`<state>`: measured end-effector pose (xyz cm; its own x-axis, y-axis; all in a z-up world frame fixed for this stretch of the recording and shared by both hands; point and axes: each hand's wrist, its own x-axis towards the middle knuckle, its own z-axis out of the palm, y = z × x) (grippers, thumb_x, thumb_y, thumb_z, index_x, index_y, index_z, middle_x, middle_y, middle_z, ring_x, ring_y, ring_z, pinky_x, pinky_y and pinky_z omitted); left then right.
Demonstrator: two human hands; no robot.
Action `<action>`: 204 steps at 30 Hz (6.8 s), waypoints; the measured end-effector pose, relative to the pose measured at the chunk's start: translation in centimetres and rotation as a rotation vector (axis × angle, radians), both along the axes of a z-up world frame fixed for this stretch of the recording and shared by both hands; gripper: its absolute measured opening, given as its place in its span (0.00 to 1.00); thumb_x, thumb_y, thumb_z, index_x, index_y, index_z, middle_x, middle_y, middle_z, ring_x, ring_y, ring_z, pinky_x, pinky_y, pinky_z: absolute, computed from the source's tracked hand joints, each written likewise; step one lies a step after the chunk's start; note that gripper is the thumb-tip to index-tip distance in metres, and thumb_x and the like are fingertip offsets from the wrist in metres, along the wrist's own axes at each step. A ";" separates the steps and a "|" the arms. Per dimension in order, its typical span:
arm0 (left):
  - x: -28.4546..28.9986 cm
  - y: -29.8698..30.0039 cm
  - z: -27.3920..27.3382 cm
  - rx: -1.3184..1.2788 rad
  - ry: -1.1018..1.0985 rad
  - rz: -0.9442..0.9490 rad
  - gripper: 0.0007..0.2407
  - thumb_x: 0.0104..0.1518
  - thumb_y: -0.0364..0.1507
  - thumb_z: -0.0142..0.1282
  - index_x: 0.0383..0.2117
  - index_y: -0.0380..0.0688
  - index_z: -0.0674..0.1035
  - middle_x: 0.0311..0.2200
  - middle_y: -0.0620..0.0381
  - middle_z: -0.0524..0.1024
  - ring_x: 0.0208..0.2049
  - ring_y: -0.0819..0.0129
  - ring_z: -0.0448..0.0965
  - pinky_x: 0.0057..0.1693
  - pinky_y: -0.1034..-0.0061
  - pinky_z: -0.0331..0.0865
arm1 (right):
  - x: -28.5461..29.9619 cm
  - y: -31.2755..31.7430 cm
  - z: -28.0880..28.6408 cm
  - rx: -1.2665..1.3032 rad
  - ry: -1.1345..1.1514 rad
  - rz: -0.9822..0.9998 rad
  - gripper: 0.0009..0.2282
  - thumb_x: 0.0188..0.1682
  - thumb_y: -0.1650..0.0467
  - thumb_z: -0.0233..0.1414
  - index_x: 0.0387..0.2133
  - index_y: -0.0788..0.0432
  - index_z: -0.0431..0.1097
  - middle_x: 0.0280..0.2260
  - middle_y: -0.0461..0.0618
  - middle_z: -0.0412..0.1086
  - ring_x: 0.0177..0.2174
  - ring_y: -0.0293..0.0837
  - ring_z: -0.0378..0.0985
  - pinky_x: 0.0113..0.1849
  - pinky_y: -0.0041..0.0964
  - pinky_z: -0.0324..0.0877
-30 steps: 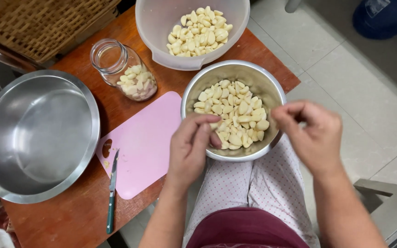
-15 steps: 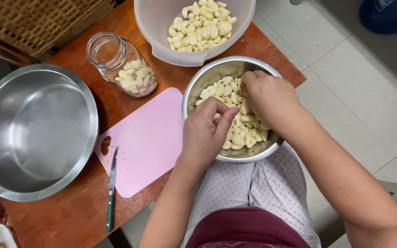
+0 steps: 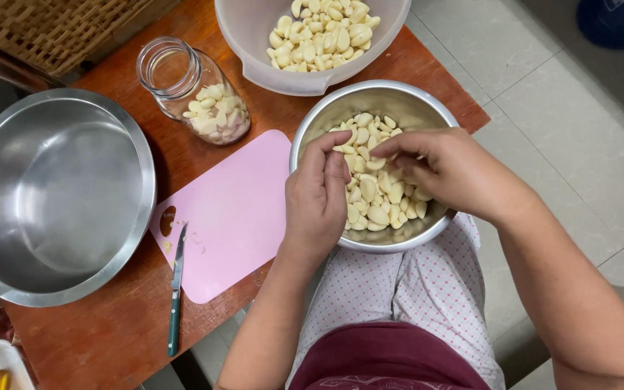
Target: A person is peeling and sorting garlic cloves, placing the cleaned ones into a glass jar.
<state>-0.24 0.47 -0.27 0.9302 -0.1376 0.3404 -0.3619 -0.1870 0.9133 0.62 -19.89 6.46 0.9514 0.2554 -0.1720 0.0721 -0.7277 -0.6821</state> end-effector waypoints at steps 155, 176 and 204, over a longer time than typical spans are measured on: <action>-16.1 21.0 -10.3 1.077 0.092 0.645 0.09 0.60 0.26 0.57 0.46 0.43 0.79 0.40 0.55 0.70 0.26 0.60 0.82 0.36 0.68 0.80 | -5.5 21.6 -15.8 0.331 -0.306 0.097 0.09 0.46 0.76 0.68 0.40 0.58 0.84 0.31 0.52 0.75 0.27 0.49 0.83 0.29 0.38 0.79; -18.1 17.3 -8.3 0.813 0.328 0.375 0.24 0.62 0.24 0.51 0.68 0.53 0.71 0.40 0.54 0.63 0.23 0.45 0.85 0.30 0.58 0.81 | -4.9 21.4 -16.3 0.350 -0.314 0.106 0.09 0.47 0.76 0.68 0.40 0.58 0.84 0.30 0.52 0.75 0.25 0.50 0.83 0.28 0.38 0.78; -14.8 25.5 -11.6 1.216 -0.022 0.681 0.17 0.59 0.27 0.56 0.53 0.67 0.83 0.35 0.59 0.62 0.34 0.56 0.75 0.38 0.63 0.70 | -7.7 18.3 -18.2 1.037 0.248 -0.164 0.14 0.49 0.81 0.61 0.50 0.69 0.74 0.38 0.57 0.78 0.34 0.40 0.84 0.34 0.33 0.83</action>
